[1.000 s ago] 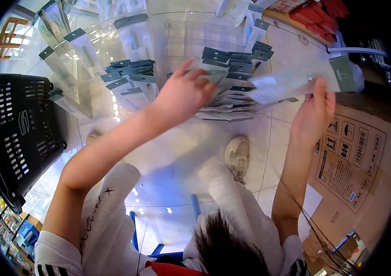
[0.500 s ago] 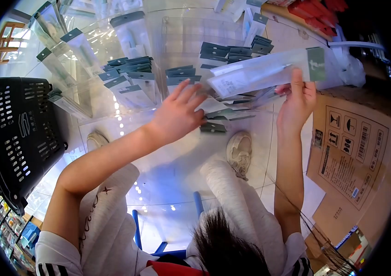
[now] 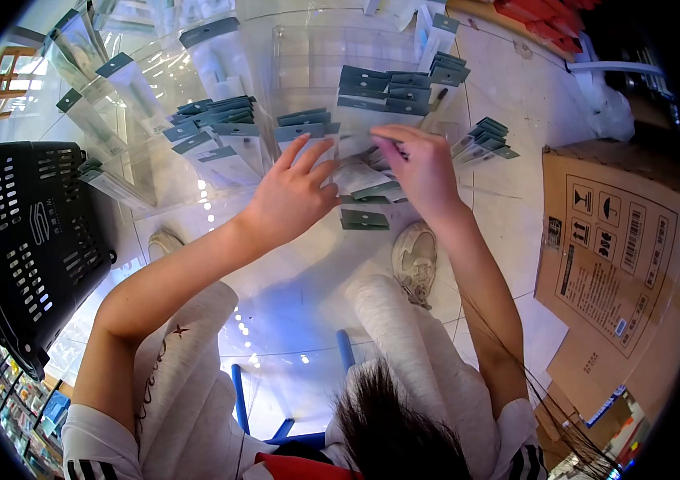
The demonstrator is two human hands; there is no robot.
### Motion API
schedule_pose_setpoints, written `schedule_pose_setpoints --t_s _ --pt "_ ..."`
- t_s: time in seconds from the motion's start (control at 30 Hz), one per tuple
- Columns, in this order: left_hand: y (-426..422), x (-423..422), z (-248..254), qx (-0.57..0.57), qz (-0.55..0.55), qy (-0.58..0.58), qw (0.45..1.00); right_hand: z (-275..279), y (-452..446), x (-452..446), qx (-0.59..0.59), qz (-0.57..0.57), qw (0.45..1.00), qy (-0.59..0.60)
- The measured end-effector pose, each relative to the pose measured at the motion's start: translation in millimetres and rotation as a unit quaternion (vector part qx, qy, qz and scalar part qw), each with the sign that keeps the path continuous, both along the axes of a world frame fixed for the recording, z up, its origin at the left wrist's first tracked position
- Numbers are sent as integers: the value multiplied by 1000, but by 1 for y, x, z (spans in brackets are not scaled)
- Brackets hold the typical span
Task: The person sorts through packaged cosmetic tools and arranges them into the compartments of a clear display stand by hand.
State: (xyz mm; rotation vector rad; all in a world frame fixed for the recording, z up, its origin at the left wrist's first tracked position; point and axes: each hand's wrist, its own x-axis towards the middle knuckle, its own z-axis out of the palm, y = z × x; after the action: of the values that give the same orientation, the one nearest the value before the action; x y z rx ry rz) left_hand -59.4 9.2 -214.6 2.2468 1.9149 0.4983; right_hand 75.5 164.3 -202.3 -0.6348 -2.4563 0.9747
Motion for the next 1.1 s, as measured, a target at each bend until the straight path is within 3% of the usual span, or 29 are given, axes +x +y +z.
schedule_pose_setpoints --t_s 0.1,0.17,0.37,0.47,0.7,0.8,0.87,1.0,1.1 --pt "1 0 -2 -9 -6 -10 1000 13 4 -4 -11 -49 999 21" --pt "1 0 -2 -34 -12 -29 999 8 4 -1 48 -12 998 24" --pt "11 18 -28 -87 72 -335 936 2 8 3 36 18 998 -55" --pt "19 23 -49 -106 129 -392 905 10 17 0 62 31 994 -78" --pt "25 22 -60 -231 131 -442 857 -2 17 6 51 78 984 -154" --pt "26 26 -63 -251 147 -432 854 -6 11 -8 88 -23 962 -259" --pt "25 22 -57 -237 138 -445 853 -2 5 -16 118 -57 974 -186" --pt "8 1 -22 -174 35 -372 911 10 7 -4 140 -109 983 48" --pt "-7 -5 -1 -125 -33 -337 933 14 7 29 130 -152 976 86"
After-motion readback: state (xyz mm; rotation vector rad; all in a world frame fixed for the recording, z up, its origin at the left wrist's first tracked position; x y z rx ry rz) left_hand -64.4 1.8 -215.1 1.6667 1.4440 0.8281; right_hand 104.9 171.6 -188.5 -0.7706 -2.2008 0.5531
